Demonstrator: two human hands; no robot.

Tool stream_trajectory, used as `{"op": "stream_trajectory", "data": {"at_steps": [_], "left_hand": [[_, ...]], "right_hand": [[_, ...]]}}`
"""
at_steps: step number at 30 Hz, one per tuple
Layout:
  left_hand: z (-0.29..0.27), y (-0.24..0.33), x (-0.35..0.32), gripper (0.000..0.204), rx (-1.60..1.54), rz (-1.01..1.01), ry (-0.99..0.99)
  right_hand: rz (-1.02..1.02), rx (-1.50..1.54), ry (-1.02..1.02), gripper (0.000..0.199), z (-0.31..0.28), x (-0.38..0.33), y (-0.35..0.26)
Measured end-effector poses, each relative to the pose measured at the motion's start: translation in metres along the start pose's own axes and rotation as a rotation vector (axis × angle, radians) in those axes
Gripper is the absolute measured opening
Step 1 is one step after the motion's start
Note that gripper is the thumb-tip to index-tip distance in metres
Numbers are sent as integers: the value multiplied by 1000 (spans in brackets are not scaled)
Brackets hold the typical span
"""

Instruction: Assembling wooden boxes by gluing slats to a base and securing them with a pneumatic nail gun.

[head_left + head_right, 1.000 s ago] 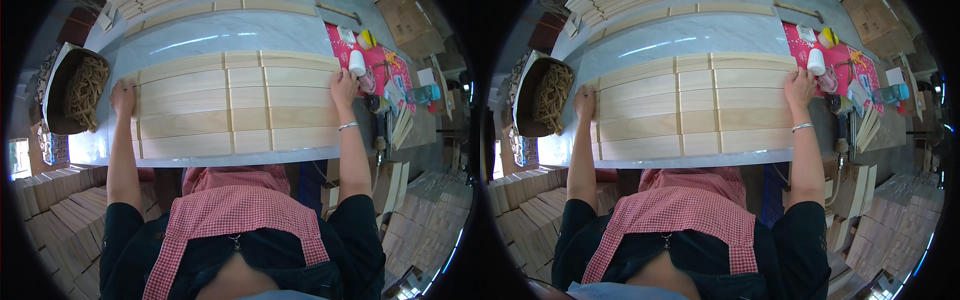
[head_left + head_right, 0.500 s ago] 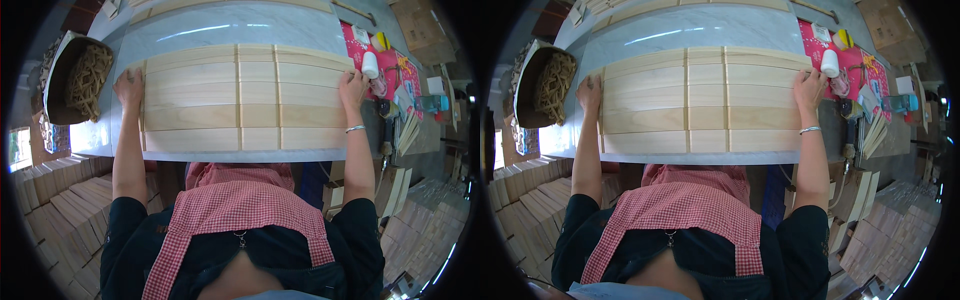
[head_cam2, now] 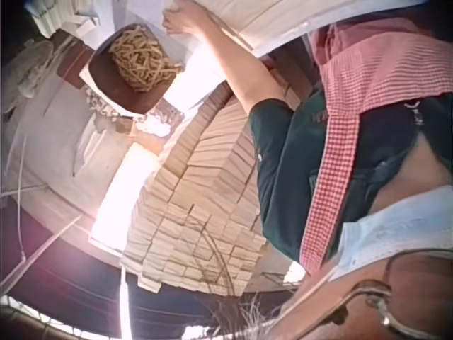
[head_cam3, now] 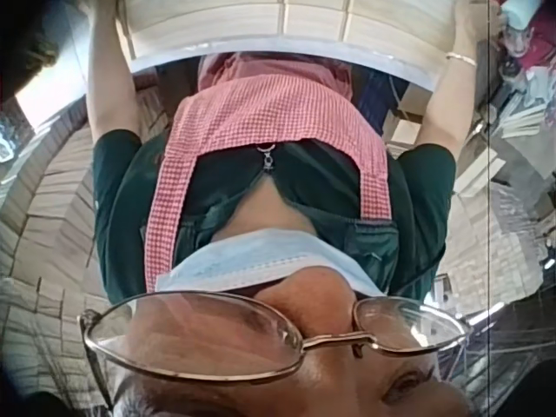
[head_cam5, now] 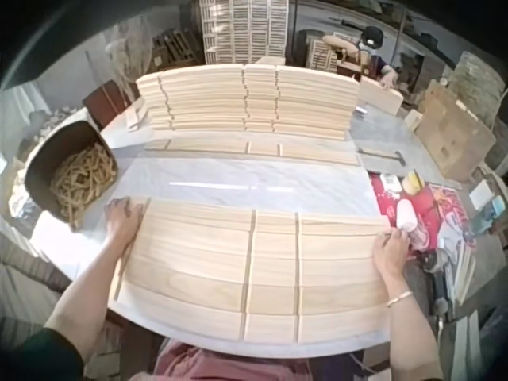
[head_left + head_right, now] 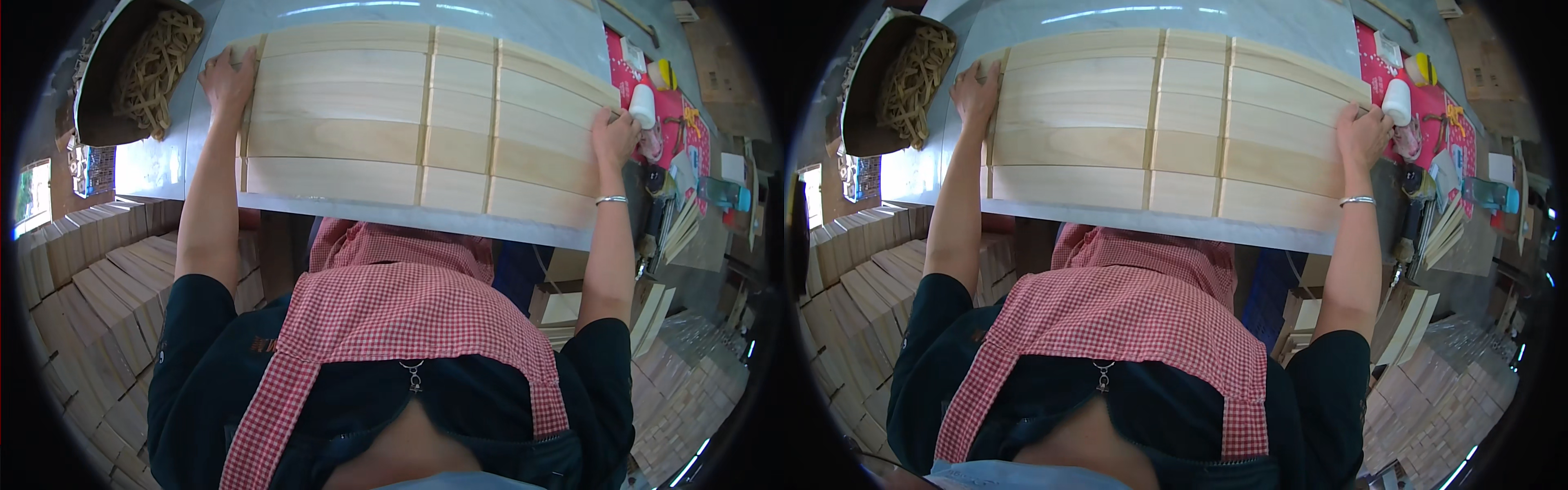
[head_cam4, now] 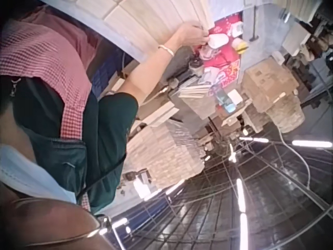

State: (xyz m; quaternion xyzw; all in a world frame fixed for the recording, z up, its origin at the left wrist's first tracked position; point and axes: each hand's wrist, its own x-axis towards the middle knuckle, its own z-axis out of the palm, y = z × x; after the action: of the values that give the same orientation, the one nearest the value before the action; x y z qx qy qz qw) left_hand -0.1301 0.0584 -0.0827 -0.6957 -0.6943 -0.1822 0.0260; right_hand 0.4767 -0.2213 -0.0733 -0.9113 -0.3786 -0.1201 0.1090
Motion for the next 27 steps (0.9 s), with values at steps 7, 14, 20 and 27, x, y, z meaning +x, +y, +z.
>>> {"op": "stream_trajectory", "data": {"at_steps": [7,14,20,27], "left_hand": [[3,-4,1,74,30,-1,-23],[-4,13,-3,71,62,-10,-30],[0,37,-31,66,134,84,146],[-75,217,-189,105,-24,1001,-385]], "right_hand": [[22,-10,-16,50,-6,1,-6],[30,-76,5,49,-8,-3,-8],[68,-130,41,49,-25,-16,-30],[32,202,301,45,-13,-7,16]]}}
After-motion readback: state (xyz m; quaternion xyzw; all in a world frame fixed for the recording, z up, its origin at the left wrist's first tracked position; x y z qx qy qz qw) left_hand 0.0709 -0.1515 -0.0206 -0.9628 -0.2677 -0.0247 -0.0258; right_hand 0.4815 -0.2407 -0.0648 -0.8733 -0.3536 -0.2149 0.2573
